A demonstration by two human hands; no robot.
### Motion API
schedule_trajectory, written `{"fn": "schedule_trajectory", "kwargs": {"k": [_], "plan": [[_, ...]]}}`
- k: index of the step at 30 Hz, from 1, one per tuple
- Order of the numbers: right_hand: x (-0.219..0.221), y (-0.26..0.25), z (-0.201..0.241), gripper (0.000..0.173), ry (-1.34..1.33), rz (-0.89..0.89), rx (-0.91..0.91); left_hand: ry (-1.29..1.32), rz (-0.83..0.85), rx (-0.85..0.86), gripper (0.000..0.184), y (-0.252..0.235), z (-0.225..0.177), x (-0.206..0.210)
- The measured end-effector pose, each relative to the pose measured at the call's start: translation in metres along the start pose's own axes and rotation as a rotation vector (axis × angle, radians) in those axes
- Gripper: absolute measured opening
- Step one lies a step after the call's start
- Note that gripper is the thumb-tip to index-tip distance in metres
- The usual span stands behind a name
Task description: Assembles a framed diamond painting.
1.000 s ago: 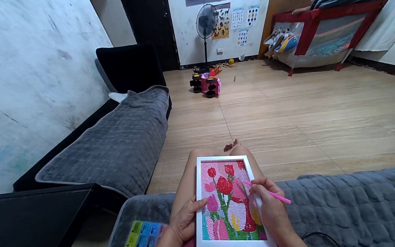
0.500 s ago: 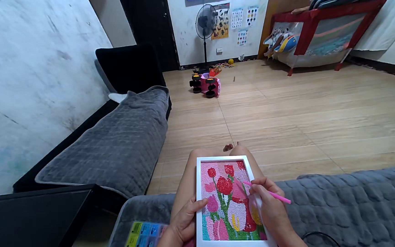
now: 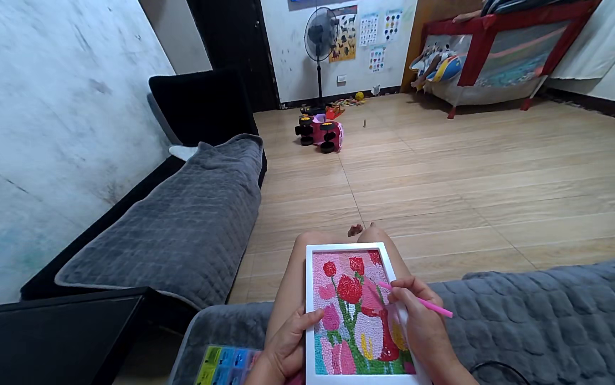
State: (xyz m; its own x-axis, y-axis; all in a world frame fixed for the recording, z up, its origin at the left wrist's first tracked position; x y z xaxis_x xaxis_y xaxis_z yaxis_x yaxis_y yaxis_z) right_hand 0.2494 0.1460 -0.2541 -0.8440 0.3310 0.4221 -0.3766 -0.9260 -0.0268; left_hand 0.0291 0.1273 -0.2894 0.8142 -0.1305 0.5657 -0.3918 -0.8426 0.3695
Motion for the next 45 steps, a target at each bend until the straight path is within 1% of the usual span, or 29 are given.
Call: {"fn": "schedule_trajectory", "kwargs": {"k": [17, 30, 42, 45], "plan": [[-0.0013, -0.0015, -0.0006, 0.012, 0.026, 0.004, 0.004, -0.005, 0.004, -0.001, 0.031, -0.0004, -0.0004, 0.0001], [-0.0001, -0.0003, 0.0009, 0.012, 0.034, -0.006, 0.007, -0.002, 0.004, -0.007, 0.028, 0.0002, -0.0003, -0.0001], [-0.0007, -0.0007, 0.0001, 0.012, 0.022, 0.004, -0.004, 0.010, 0.007, 0.008, 0.031, 0.0003, 0.0001, -0.0002], [-0.0006, -0.0008, 0.0000, 0.013, 0.020, 0.006, -0.003, 0.011, 0.009, 0.009, 0.029, -0.0001, -0.0003, 0.0002]]}}
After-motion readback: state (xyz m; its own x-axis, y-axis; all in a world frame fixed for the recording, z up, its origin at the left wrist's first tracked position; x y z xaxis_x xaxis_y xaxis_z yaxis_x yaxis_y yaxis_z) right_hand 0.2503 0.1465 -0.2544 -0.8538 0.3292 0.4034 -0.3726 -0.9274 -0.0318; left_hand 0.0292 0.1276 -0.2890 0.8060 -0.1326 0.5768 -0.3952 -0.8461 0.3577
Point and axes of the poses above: each hand's wrist, its own y-axis away from the middle knuckle, its own x-axis out of the palm, z = x × y, the point moved 5 cm from there along -y, towards the middle knuckle, and after that the axes turned 10 degrees about -y, right-handed, at the moved point
